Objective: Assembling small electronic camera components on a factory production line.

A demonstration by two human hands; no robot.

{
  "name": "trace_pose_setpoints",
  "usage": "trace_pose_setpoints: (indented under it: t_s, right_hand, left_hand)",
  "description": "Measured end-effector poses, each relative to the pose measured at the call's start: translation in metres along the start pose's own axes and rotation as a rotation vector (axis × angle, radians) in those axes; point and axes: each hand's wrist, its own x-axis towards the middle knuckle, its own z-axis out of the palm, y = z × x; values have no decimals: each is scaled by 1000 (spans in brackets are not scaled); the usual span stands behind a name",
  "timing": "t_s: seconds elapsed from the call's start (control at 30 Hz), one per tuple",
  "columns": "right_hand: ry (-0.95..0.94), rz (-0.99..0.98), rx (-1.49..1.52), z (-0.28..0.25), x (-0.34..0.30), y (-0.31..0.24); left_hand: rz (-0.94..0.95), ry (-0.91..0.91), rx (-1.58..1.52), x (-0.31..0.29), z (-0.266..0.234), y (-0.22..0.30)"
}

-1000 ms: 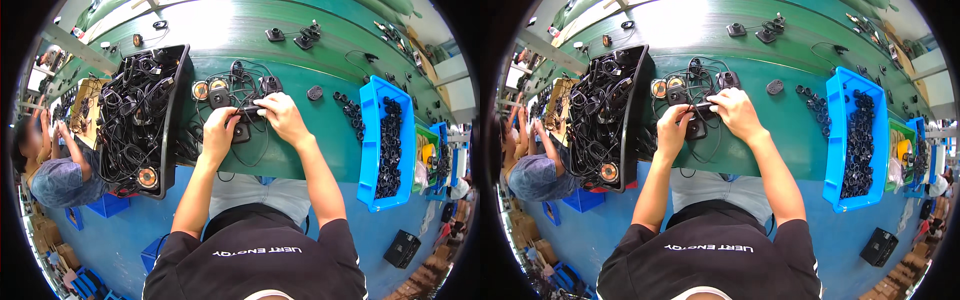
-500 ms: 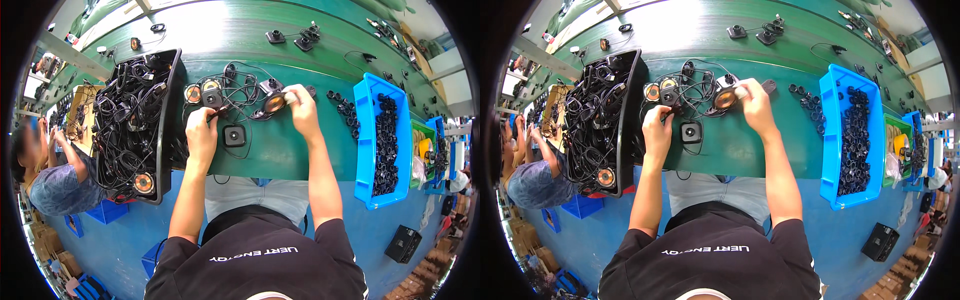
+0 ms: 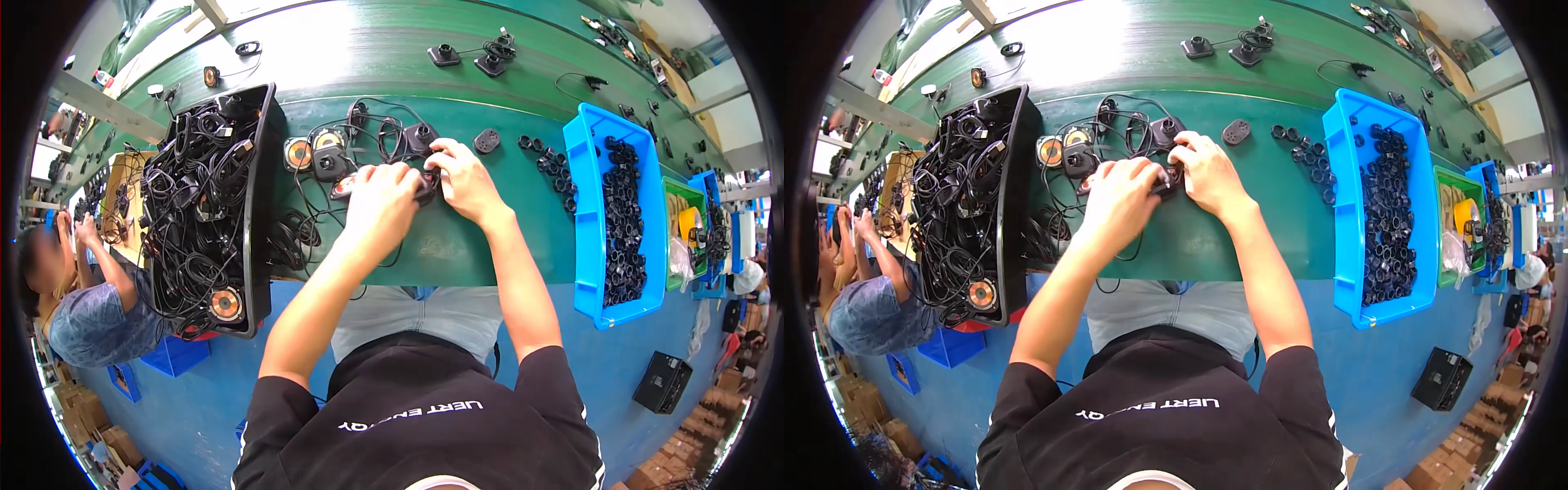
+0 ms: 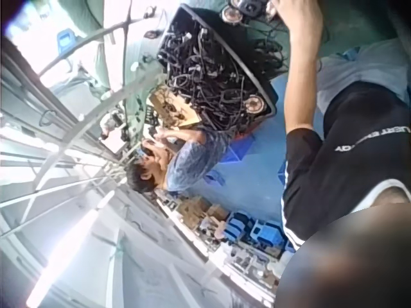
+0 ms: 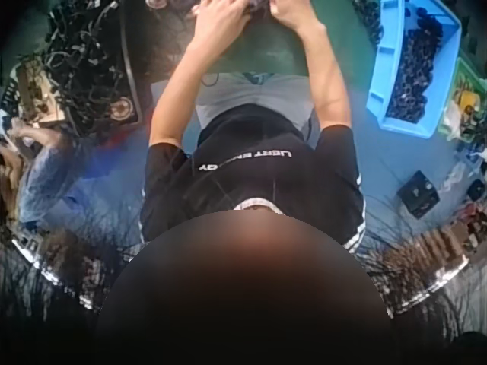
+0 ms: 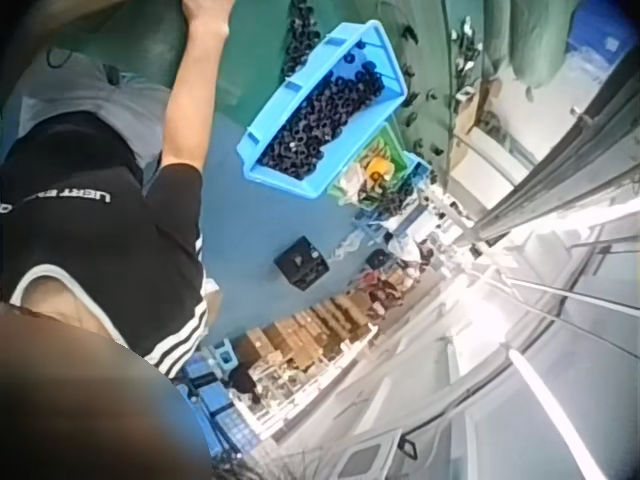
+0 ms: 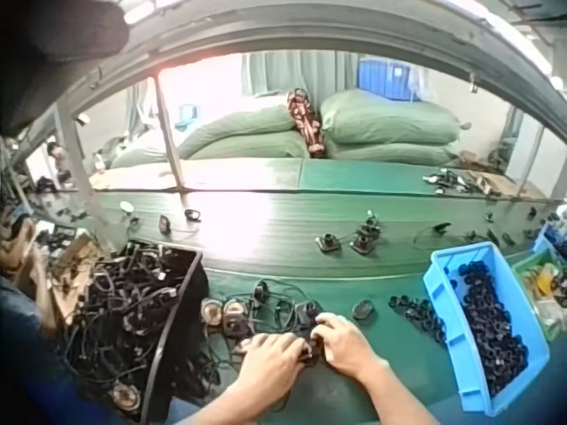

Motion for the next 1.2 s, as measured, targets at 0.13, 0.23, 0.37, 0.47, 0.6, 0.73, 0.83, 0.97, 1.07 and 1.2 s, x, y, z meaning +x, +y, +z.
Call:
trace_pose_setpoints:
  t_s: [0.13,0.23,0.37,0.47,0.6,0.73,0.83,0.97,1.07,1.2]
  right_hand:
    - [-78,23,-71,-9,-2,-1]
    - [61,49,244,-16,8,-9]
    - [45,164,624,-16,12,-11]
    - [92,182,775,-13,12,-17]
    - [246,119,842,-11,11,-30]
    - [354,139,1101,-14,16,-40]
    - [363,136,998,-12,10,-35]
    - [337,100,745,-12,5,-32]
    - [236,4,284,-16,3,-33]
    - [160,-41,251,-20,3,-36]
  left_hand:
    - [-82,-183,139,18,10,-17]
    - [-195,-380,196,27,0,-20]
    - [-132,-242,145,25,5,-12]
    - [-132,-218,62,30,5,-2]
    - [-198,-282,-134,34,1,7]
    - [-63,-63,-59,25,14,-1]
    - [-137,-109,-155,20,10,1]
    - [-187,-151,-182,9,1,1]
    - [-101,-142,13,2,-4,1]
    - [-256,-220,-215,8,-17,4]
